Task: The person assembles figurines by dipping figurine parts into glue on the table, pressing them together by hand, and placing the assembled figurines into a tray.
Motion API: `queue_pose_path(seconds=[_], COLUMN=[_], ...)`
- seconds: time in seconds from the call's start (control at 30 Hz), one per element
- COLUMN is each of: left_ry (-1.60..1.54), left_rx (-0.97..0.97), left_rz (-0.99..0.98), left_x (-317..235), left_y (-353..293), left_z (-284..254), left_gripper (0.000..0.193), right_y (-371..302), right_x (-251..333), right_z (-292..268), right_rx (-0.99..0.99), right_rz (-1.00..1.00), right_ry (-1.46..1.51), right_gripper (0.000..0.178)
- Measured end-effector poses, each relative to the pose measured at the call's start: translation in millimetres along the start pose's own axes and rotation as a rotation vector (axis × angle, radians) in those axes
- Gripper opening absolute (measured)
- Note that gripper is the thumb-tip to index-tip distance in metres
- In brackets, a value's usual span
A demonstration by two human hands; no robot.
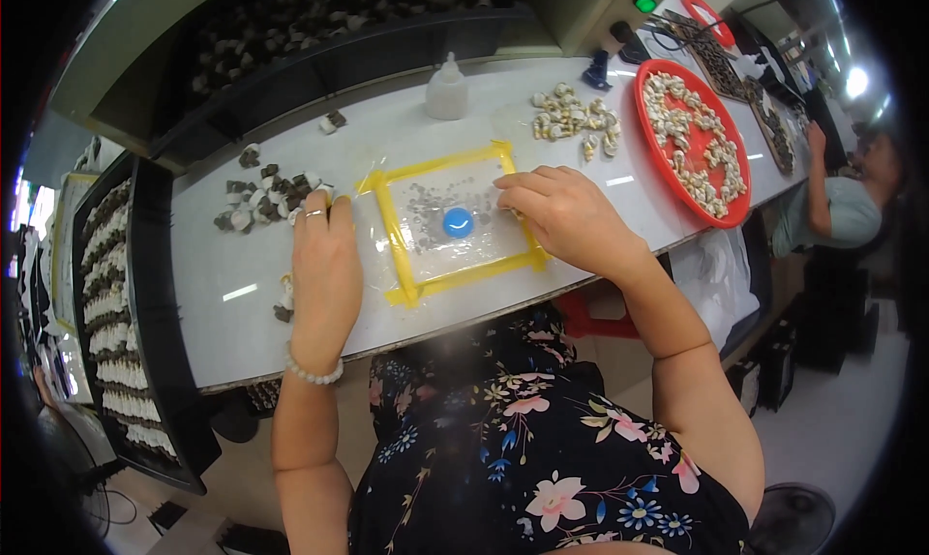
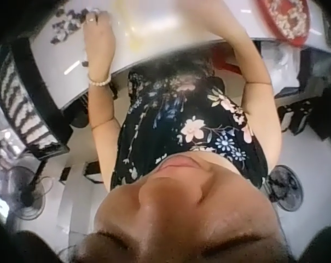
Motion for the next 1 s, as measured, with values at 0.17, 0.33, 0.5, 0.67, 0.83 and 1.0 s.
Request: queue_pose_path(seconds=[0.17,0.33,0.5,0.67,0.83,1.0], left_ry=[-0.283,-0.543,-0.352,-0.288,-0.214,-0.409], left_rx=[0.120,0.094,0.077,0.055,0.104,0.031], left_rz=[-0.063,-0.312,-0.183,-0.108,-0.221,-0.250], left_x=[6.3,16.5,17.6,14.1,25.6,31.8], left_y=[-20.1,-23.8,-19.9,-15.8,-13.0,-10.8], left_z=[6.6,2.3,9.9,3.9,8.7,-0.3], left_gripper=[0.034,0.035,0.035,0.033,0.029,0.024], right_y=[-14.8,-18.3,-26.7,-27.9,-21.3,-7.9], right_x=[-30.2,-15.4,5.7,2.8,-3.2,0.1], right_z=[-10.8,-3.2,-8.4,0.8,3.4,-9.1], right_rx=[-0.240,-0.296,-0.417,-0.307,-0.280,-0.285], right_rz=[0.272,0.159,-0.017,0.013,0.102,0.084], right_ry=[0.218,0.245,0.090,0.134,0.270,0.344], right_gripper=[0.023,0.019,0.017,0.022,0.023,0.022])
Point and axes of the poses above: each hand's wrist, its own y-axis towards the middle knuckle, its own z-axis out of the palm, x = y × z, the point moved 10 cm from there along y, towards the middle knuckle, and after that the axes turned 3 degrees about -y, right-handed, at the moved point
